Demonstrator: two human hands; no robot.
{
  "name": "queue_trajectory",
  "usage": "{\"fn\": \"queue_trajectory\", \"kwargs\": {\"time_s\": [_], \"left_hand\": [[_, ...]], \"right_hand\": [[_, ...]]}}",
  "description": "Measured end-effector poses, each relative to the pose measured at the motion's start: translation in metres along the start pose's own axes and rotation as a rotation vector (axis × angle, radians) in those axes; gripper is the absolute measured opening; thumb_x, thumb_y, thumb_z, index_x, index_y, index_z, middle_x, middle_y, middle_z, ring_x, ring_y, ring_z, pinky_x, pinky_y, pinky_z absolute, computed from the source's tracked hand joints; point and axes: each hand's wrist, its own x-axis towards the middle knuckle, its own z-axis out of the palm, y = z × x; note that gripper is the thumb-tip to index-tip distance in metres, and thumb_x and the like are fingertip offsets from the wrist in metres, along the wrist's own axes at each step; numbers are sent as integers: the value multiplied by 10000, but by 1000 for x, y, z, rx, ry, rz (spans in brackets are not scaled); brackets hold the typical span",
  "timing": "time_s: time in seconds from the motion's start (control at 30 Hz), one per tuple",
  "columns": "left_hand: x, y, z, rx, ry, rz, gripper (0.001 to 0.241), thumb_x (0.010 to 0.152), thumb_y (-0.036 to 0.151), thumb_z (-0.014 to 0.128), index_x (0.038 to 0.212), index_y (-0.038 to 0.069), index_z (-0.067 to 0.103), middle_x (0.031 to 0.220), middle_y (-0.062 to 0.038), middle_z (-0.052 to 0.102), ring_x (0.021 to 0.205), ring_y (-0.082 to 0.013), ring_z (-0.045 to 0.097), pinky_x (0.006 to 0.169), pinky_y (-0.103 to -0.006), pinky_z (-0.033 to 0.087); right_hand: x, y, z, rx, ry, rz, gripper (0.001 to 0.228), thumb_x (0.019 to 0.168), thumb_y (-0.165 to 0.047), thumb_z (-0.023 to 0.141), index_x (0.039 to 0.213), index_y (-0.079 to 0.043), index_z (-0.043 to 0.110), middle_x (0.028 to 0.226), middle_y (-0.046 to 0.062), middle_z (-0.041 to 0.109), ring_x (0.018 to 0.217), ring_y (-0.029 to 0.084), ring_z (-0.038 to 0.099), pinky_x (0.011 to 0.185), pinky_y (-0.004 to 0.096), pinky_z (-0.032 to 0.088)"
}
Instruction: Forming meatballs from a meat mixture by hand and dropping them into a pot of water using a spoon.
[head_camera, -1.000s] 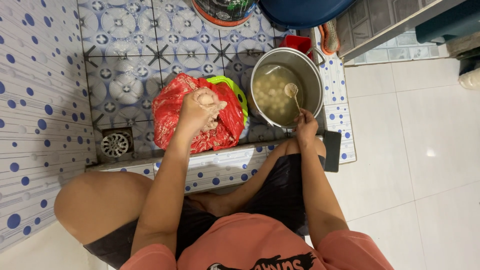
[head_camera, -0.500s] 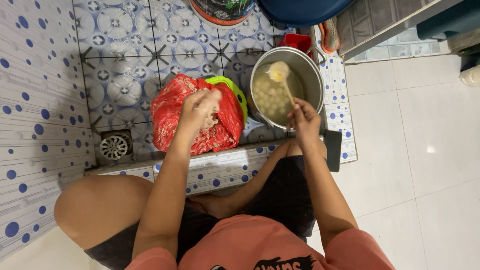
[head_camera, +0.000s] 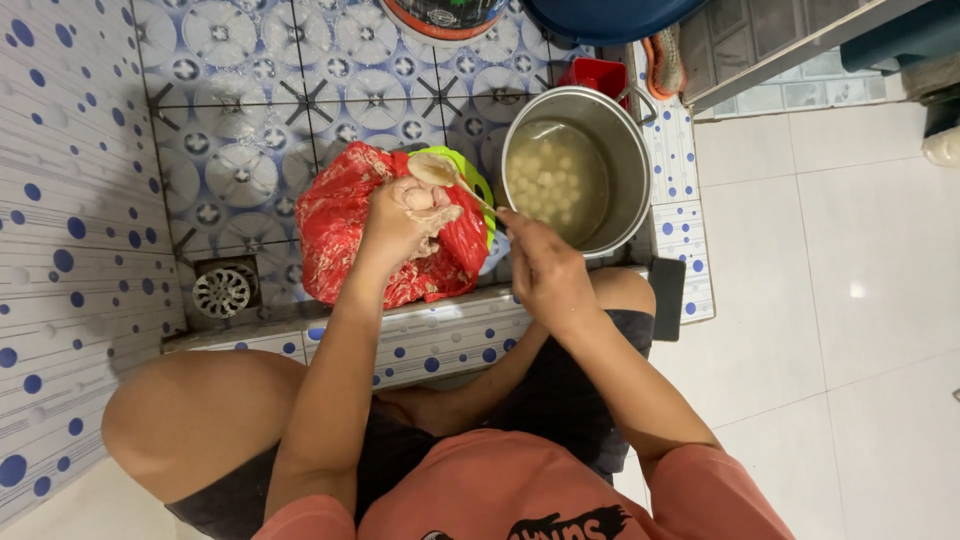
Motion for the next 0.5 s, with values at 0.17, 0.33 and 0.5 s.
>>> {"fn": "queue_trajectory", "kwargs": {"time_s": [0.17, 0.33, 0.5], "left_hand": [[-6, 24, 4, 30, 46, -76, 313, 712, 39, 919, 724, 11, 608, 569, -68, 598, 470, -90, 543, 386, -236, 499], [5, 11, 4, 5, 102, -109, 347, 666, 32, 936, 621, 47, 592, 506, -67, 604, 398, -89, 553, 324, -268, 512], [11, 5, 1, -30, 121, -188, 304, 675, 13, 923, 643, 29, 621, 504, -98, 609, 381, -150, 582, 312, -314, 532]], "right_hand": [[3, 0, 8, -137, -17, -43, 318, 948, -18, 632, 1232, -133, 721, 840, 28, 693, 745, 223, 738, 703, 337, 619], [5, 5, 17, -195, -36, -66, 307, 962, -54, 596, 1231, -165, 694, 776, 36, 652, 698, 266, 727, 631, 383, 603], [1, 11, 30, -338, -54, -100, 258, 985, -116, 583, 1209, -189, 688, 728, 12, 618, 599, 244, 700, 547, 366, 588]]}}
